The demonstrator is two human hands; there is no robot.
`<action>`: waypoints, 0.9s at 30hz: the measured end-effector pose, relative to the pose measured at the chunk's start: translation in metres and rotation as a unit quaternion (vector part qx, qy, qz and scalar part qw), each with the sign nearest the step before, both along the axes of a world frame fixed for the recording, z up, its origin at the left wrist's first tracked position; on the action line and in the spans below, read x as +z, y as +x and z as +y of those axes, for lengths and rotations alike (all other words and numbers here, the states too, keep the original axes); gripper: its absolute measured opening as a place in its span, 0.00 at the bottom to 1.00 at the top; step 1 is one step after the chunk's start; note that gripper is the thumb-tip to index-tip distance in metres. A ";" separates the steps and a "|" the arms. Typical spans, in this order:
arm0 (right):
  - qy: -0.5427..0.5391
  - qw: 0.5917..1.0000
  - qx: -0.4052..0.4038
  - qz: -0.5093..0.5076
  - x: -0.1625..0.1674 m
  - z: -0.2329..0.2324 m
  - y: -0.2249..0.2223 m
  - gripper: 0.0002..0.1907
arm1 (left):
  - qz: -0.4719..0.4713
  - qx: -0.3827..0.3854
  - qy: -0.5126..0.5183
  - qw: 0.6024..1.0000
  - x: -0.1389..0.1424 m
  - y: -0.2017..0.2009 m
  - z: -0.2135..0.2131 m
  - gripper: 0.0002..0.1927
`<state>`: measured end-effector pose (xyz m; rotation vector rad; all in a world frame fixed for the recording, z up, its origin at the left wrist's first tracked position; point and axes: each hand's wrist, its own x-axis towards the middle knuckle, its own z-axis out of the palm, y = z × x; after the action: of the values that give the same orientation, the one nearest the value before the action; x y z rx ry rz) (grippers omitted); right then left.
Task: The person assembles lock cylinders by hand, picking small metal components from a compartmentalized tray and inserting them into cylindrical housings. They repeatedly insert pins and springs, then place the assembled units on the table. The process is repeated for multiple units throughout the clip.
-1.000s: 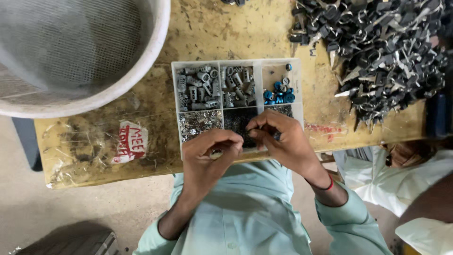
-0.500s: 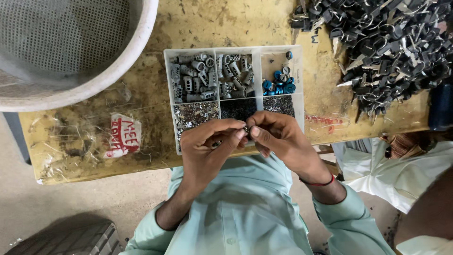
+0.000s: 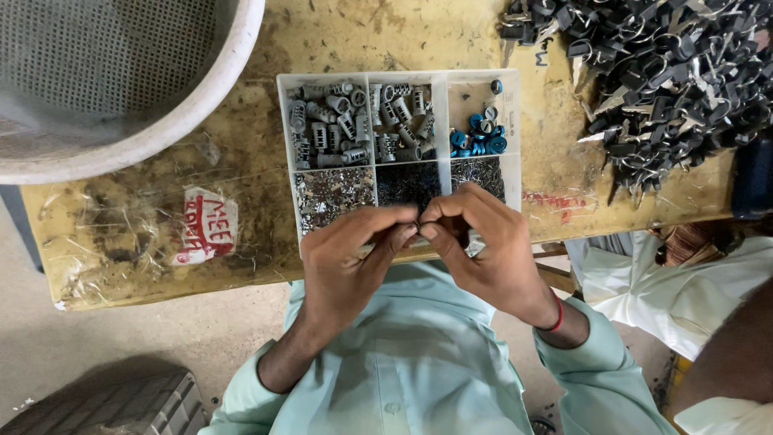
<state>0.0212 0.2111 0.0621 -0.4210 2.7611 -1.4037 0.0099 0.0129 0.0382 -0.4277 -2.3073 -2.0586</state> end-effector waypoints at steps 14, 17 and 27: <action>0.334 0.940 0.057 -0.036 0.021 0.037 -0.027 0.07 | -0.082 -0.066 -0.018 0.994 -0.011 -0.008 -0.002 0.06; 0.291 0.956 0.035 -0.034 0.021 0.039 -0.027 0.06 | -0.111 -0.056 -0.014 0.992 -0.009 -0.009 -0.002 0.05; 0.129 0.984 -0.030 -0.117 0.023 0.067 -0.022 0.07 | -0.128 -0.061 -0.016 0.990 -0.010 -0.007 -0.001 0.04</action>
<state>-0.0011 0.2779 0.0856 -0.1539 2.7275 -1.0090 0.0026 0.0120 0.0280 -0.3323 -2.5167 -2.2566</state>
